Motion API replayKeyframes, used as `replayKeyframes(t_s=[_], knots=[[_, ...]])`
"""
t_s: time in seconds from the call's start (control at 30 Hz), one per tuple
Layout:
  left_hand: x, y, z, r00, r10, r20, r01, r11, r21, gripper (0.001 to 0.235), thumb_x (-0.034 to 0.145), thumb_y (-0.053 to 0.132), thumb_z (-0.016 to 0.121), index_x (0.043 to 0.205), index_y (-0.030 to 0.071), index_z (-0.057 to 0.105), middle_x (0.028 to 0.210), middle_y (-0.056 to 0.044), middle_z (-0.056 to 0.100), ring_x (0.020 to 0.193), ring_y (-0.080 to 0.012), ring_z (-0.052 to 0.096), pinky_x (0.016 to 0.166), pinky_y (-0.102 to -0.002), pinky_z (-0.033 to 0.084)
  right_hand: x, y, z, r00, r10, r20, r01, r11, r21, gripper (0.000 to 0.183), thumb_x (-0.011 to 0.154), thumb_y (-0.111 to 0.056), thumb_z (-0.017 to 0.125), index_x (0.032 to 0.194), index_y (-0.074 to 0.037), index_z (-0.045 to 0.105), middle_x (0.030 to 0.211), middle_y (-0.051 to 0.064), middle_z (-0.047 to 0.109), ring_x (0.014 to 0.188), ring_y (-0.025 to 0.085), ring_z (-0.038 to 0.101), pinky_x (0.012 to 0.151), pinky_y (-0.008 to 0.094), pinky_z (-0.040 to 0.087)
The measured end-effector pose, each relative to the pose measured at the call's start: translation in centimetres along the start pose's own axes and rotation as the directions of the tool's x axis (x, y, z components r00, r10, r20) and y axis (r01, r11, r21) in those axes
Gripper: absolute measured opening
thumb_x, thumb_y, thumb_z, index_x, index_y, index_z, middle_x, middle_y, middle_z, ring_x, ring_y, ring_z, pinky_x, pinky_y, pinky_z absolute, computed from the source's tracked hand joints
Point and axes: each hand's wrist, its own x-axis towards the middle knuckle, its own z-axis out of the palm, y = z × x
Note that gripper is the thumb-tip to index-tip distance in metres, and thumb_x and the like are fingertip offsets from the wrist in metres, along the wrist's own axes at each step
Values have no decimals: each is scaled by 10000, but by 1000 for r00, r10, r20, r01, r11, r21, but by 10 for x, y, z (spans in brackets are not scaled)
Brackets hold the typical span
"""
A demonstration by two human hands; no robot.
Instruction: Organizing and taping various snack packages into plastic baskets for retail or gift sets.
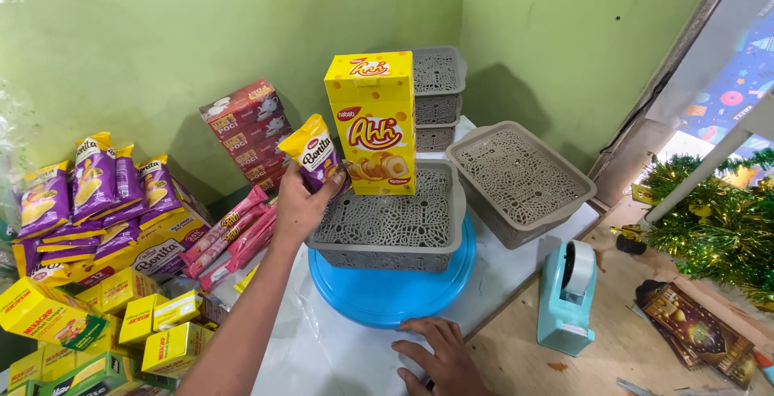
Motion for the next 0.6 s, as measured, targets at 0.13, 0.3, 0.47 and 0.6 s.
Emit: replayKeyframes(t_s=[0.13, 0.3, 0.47, 0.6], knots=[[-5, 1, 7, 1000, -2, -10, 1, 999, -50, 569, 890, 260, 724, 1386, 114, 486, 1402, -102, 637, 1294, -274, 635, 1072, -473, 534, 1, -1, 1, 1000, -24, -20, 24, 1000, -18, 304, 920, -376, 712, 1167, -201, 738, 1285, 98, 653, 1163, 311, 579, 907, 526, 471], [-3, -1, 9, 999, -44, 17, 45, 999, -30, 600, 890, 266, 722, 1407, 111, 459, 1434, -113, 614, 1332, -287, 610, 1100, -491, 509, -1, 0, 2, 1000, -2, 20, 2, 1000, -12, 322, 937, -395, 687, 1190, -201, 736, 1314, 96, 647, 1194, 316, 568, 930, 541, 466], [0, -1, 10, 992, -93, 89, 90, 995, 42, 566, 913, 285, 688, 1407, 123, 466, 1419, -101, 629, 1312, -288, 622, 1081, -495, 521, 4, -7, -5, 1000, -6, -7, 6, 1000, -1, 316, 929, -368, 682, 1181, -182, 729, 1296, 106, 645, 1177, 308, 569, 925, 529, 455], [2, 6, 9, 984, -146, 101, 147, 989, 0, 543, 928, 275, 659, 1416, 126, 472, 1430, -92, 622, 1318, -279, 612, 1092, -479, 513, 5, -12, -10, 1000, 1, 16, -1, 1000, 26, 294, 943, -364, 664, 1170, -185, 716, 1289, 105, 646, 1185, 310, 570, 932, 529, 447]])
